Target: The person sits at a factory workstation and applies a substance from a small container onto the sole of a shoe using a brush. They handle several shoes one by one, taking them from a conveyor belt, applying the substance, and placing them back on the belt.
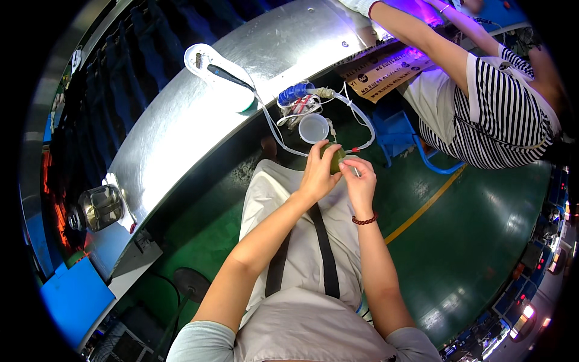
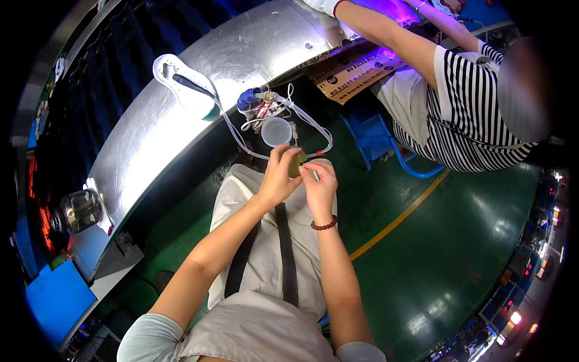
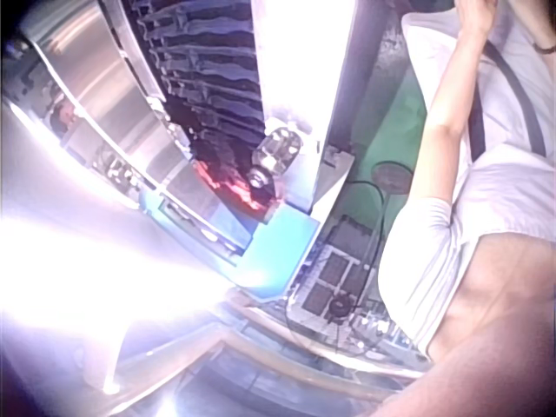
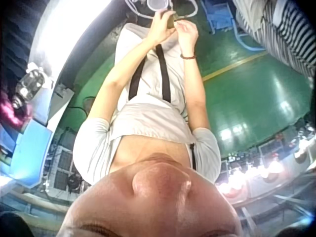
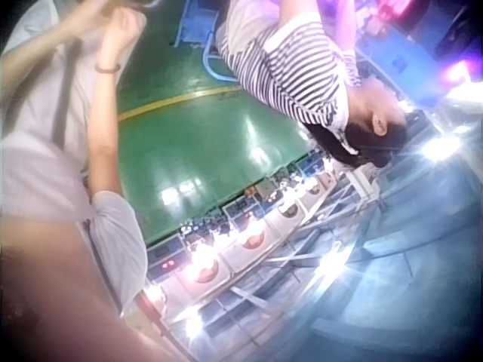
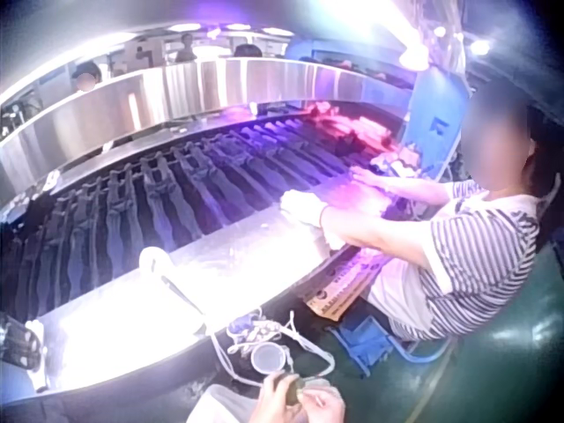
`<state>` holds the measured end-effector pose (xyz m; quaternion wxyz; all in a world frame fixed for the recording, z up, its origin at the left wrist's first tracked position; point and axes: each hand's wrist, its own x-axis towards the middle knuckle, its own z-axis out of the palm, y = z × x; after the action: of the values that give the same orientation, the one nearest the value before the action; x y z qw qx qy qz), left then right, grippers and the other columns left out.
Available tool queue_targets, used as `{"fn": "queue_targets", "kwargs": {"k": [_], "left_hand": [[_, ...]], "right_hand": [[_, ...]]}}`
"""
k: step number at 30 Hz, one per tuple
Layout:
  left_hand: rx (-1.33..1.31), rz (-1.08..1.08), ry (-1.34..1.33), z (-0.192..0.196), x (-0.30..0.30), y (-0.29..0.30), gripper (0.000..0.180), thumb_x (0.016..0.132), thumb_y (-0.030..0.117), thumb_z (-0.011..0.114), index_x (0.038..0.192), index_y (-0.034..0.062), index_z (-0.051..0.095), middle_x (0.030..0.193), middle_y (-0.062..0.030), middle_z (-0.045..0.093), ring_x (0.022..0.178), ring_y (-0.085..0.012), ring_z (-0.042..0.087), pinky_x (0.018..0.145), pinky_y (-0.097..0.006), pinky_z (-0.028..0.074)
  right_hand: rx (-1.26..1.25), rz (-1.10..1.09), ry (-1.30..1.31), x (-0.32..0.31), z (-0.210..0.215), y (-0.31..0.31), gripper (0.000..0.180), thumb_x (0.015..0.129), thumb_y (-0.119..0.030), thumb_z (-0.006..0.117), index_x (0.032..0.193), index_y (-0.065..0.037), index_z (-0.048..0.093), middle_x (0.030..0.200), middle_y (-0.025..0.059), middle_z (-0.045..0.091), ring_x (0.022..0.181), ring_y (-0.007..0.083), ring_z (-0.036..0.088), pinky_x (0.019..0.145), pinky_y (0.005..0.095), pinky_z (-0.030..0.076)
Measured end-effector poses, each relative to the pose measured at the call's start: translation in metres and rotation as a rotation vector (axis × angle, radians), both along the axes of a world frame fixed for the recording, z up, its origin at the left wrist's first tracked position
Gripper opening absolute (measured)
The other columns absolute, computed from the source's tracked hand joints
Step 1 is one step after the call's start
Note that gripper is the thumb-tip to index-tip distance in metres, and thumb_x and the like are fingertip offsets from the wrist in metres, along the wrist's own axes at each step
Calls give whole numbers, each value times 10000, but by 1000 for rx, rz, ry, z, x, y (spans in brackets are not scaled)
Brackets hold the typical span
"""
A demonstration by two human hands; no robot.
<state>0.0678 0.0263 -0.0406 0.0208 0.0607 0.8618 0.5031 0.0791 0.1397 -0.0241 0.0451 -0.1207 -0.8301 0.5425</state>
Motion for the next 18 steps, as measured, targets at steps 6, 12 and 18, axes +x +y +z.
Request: {"fn": "queue_targets", "kwargs": {"k": [6,12,18], "left_hand": [[-33,11,94,-6,2,0,599,589,52,686,1129,89,429,1173,-201,343,1056,-393,387,883,-402,368],[-33,0,143,-15,3,2,608,594,68,689,1139,89,421,1173,-204,343,1071,-391,377,896,-400,358],[-12,-17,125,-28,5,2,617,599,83,692,1149,88,413,1174,-206,343,1086,-389,367,908,-397,348]], "right_hand": [[56,75,17,-4,-3,0,88,670,-55,647,735,-3,618,801,102,558,788,224,534,700,289,431],[114,137,108,-3,-22,7,76,647,-51,648,699,-20,601,754,92,573,721,214,537,666,300,437],[64,160,-25,-10,-43,14,92,635,-57,652,661,2,587,681,72,592,630,158,539,607,267,431]]}}
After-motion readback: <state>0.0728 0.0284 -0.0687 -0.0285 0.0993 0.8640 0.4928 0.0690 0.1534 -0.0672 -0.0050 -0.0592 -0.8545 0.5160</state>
